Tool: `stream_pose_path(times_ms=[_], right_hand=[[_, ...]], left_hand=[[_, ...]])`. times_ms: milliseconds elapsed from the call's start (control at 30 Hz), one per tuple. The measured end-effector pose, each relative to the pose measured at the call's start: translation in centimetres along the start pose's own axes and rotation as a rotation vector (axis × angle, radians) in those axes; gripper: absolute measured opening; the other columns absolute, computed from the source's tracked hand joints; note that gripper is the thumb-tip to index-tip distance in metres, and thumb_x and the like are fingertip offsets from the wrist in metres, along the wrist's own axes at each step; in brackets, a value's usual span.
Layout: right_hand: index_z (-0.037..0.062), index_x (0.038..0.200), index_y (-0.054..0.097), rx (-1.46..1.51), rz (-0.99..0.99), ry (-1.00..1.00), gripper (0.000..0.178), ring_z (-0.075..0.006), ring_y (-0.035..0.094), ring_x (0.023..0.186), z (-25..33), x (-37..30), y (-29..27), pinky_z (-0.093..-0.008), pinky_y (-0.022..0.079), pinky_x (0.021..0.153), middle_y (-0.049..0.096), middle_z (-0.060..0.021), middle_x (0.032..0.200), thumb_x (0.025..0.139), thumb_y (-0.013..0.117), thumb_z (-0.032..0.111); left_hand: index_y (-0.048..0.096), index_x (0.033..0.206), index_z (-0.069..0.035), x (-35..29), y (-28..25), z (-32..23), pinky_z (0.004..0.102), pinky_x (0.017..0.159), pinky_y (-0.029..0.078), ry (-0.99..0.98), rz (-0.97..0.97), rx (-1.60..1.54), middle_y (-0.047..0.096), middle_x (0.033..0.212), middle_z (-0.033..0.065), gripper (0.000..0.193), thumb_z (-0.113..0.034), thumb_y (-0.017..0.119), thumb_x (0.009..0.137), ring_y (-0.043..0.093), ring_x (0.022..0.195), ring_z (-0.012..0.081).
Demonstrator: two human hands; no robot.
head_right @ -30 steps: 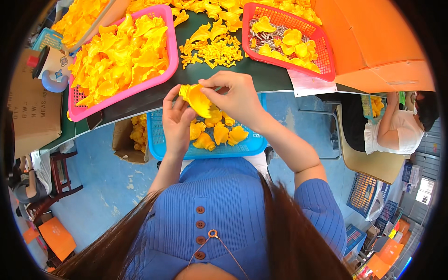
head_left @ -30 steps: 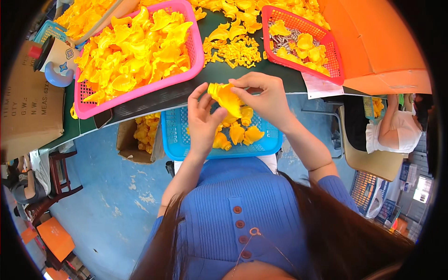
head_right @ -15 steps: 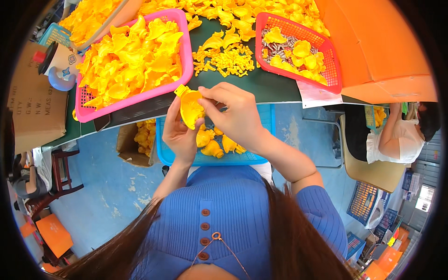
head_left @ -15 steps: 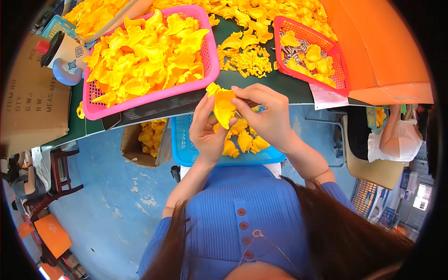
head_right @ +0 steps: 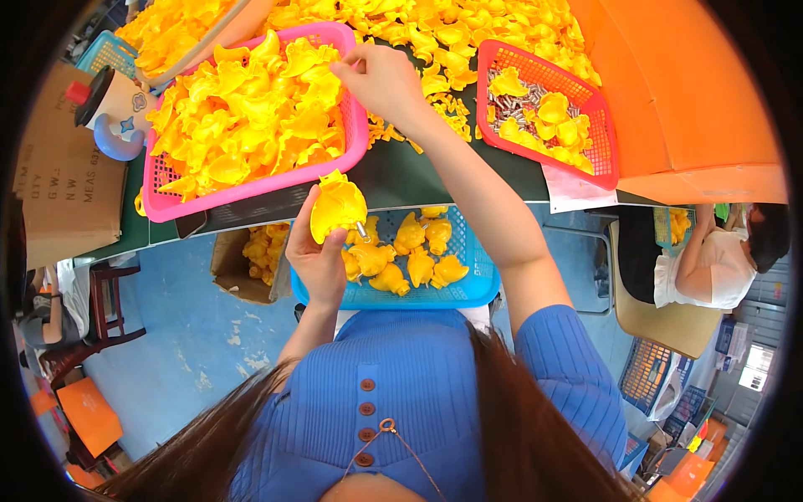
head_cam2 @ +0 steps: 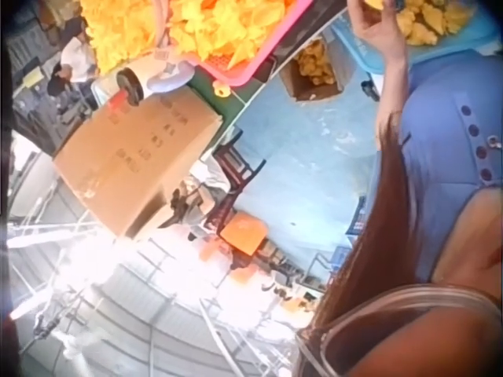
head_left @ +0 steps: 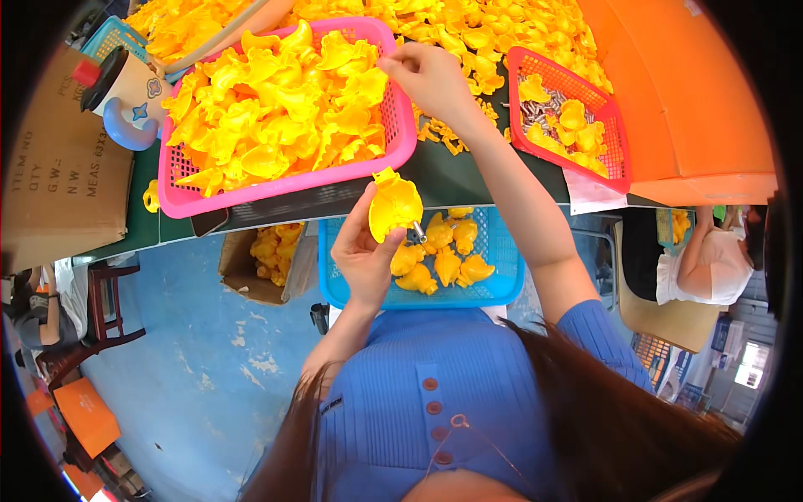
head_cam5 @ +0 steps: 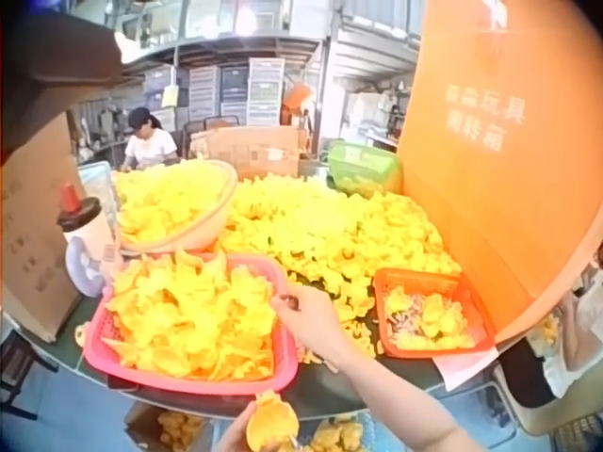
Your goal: Assembling small yellow plastic toy components at a factory workstation.
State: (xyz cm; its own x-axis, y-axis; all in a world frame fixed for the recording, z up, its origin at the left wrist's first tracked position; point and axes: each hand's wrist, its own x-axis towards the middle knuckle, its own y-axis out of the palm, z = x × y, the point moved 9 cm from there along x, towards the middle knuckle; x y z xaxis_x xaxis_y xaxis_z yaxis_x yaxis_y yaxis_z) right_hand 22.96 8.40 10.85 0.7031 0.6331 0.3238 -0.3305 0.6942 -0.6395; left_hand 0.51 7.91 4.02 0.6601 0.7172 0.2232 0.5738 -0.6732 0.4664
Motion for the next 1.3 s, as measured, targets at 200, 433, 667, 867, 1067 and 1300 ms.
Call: stream_pose_path(times_ms=[200,433,667,867,1067,1300], right_hand=[[0.0012,0.087,0.066,0.232,-0.162,-0.127,0.019,-0.0065,0.057,0.06,2.2,1.0,-1.6,-0.0208,0.044,0.055,0.063,-0.0029,0.066,0.079,0.066,0.018],[0.0023,0.071,0.057,-0.17,-0.048,-0.238,0.014,-0.0091,0.055,0.054,5.0,-6.4,-9.5,-0.0223,0.042,0.05,0.057,-0.004,0.06,0.075,0.066,0.012],[0.0026,0.072,0.052,-0.696,0.27,-0.082,0.016,-0.0325,0.056,0.06,-6.0,-13.9,-6.5,-0.0408,0.043,0.054,0.057,-0.0136,0.066,0.071,0.065,0.013],[0.0023,0.081,0.058,-0.385,0.13,-0.035,0.023,-0.0286,0.058,0.064,-6.9,-14.4,-6.0,-0.0374,0.045,0.056,0.059,-0.0124,0.071,0.076,0.068,0.023],[0.005,0.103,0.062,-0.375,0.029,-0.272,0.032,-0.0249,0.057,0.092,-6.7,-17.0,-11.8,-0.0333,0.044,0.079,0.061,-0.0099,0.102,0.074,0.07,0.018],[0.0068,0.121,0.053,-0.326,-0.002,-0.232,0.052,-0.0268,0.049,0.111,-8.6,-19.6,-9.4,-0.0356,0.036,0.095,0.055,-0.0096,0.118,0.073,0.07,0.02]], left_hand=[[0.041,0.128,0.006,-0.2,-0.2,-0.1,0.0316,0.095,0.042,-0.01,0.002,0.04,0.049,0.126,0.0156,0.058,0.001,0.068,0.076,0.052,0.112,0.0205],[0.042,0.128,0.006,-0.5,0.0,0.3,0.0315,0.095,0.042,-0.025,0.041,0.079,0.049,0.126,0.0154,0.059,0.002,0.068,0.075,0.051,0.112,0.0207],[0.043,0.128,0.004,-0.5,2.3,2.3,0.0296,0.094,0.042,-0.17,0.077,-0.006,0.051,0.124,0.0131,0.055,0.005,0.065,0.076,0.052,0.11,0.0187],[0.044,0.128,0.001,-1.3,3.6,4.2,0.0265,0.092,0.042,-0.311,0.112,-0.123,0.055,0.119,0.0106,0.051,0.005,0.06,0.08,0.054,0.106,0.0155],[0.041,0.13,-0.001,-2.5,3.1,5.0,0.0316,0.088,0.048,-0.399,0.098,-0.265,0.053,0.12,0.0108,0.048,-0.007,0.058,0.086,0.055,0.107,0.0194],[0.032,0.134,-0.001,-3.2,4.9,5.2,0.0301,0.085,0.052,-0.497,0.182,-0.315,0.052,0.122,0.0153,0.053,-0.022,0.053,0.091,0.057,0.105,0.0257]])
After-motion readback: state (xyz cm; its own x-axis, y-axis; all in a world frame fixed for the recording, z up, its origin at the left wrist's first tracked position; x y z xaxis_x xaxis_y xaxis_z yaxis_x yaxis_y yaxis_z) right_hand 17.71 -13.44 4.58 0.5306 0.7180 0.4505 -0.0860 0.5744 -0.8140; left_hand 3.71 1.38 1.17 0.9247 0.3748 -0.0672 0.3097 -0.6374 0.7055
